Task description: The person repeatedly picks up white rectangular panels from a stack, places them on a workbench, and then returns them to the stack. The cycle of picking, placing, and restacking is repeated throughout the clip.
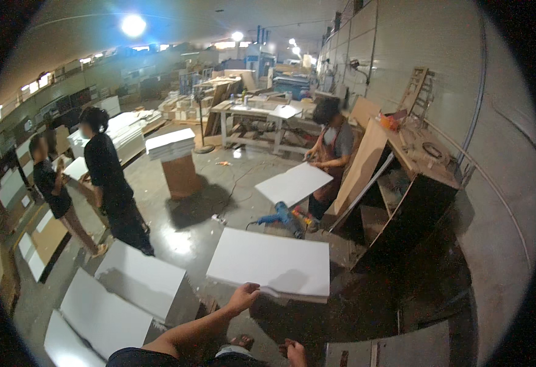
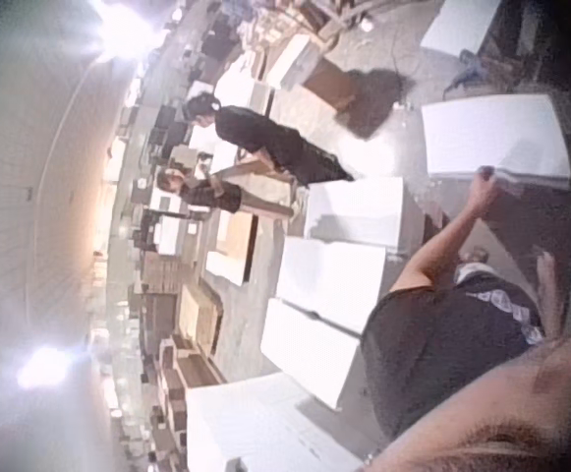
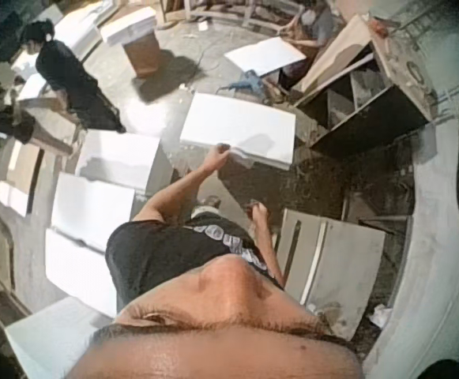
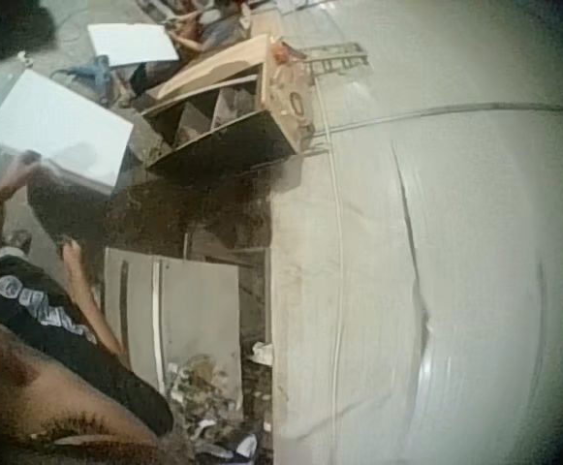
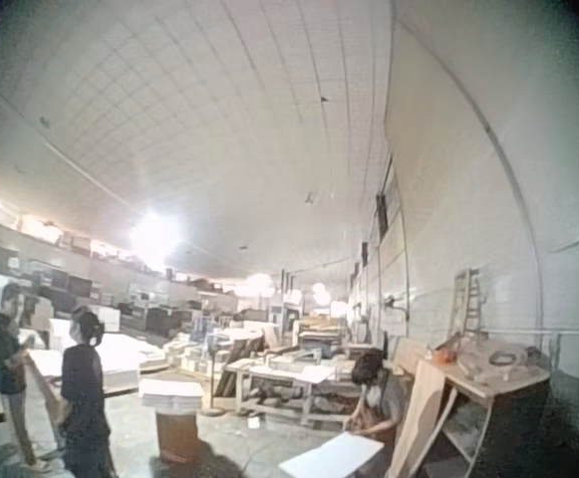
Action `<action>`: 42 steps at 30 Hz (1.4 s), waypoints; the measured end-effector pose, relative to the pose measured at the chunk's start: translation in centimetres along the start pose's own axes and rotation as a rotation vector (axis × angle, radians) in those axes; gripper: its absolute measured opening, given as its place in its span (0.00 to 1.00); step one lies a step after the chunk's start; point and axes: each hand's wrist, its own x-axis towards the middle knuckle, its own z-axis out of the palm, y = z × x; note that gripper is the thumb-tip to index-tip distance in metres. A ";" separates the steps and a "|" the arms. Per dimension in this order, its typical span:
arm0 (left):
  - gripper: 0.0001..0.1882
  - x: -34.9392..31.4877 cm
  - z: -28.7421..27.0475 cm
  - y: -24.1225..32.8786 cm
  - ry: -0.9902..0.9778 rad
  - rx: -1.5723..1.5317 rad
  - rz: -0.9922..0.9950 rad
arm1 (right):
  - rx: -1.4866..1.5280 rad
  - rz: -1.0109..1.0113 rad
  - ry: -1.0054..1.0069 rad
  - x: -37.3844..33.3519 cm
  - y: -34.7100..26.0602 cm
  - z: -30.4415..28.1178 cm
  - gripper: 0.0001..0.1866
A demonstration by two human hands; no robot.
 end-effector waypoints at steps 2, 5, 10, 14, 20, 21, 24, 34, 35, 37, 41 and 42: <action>0.33 7.1 -0.5 -1.2 -0.040 0.243 0.036 | 0.067 -0.118 0.013 1.8 -1.1 0.2 0.21; 0.43 17.0 -1.1 -2.3 -0.086 0.586 0.052 | 0.103 -0.171 0.015 5.3 -4.0 3.1 0.16; 0.61 29.2 -3.1 -3.1 -0.081 0.796 0.070 | 0.187 0.154 -0.065 8.0 -11.1 9.8 0.20; 0.74 34.6 -3.8 -2.6 -0.161 0.837 0.112 | 0.520 -0.004 -0.332 5.7 -17.4 14.0 0.22; 0.78 35.4 -4.4 -2.8 -0.225 0.873 0.133 | 0.461 0.035 -0.213 5.3 -24.8 17.9 0.21; 0.78 34.8 -4.3 -3.0 -0.235 0.877 0.131 | 0.461 0.035 -0.210 5.5 -25.3 18.3 0.21; 0.74 31.9 -4.4 -4.2 -0.186 0.853 0.192 | 0.468 0.028 -0.201 5.8 -25.7 19.3 0.21; 0.49 25.2 -6.3 -5.3 -0.250 0.822 0.164 | 0.596 -0.044 -0.129 2.4 -22.5 19.2 0.21; 0.50 25.1 -6.5 -5.2 -0.292 0.815 0.086 | 0.612 -0.051 -0.112 1.6 -21.7 18.9 0.21; 0.51 24.8 -6.8 -4.8 -0.348 0.821 -0.036 | 0.659 -0.072 -0.067 -0.5 -20.1 18.0 0.21; 0.48 23.1 -7.1 -2.2 -0.573 0.855 0.019 | 0.766 -0.115 0.051 -5.9 -16.6 16.0 0.21; 0.51 22.1 -6.9 -1.1 -0.546 0.754 -0.109 | 0.798 -0.119 0.097 -7.2 -15.9 15.4 0.21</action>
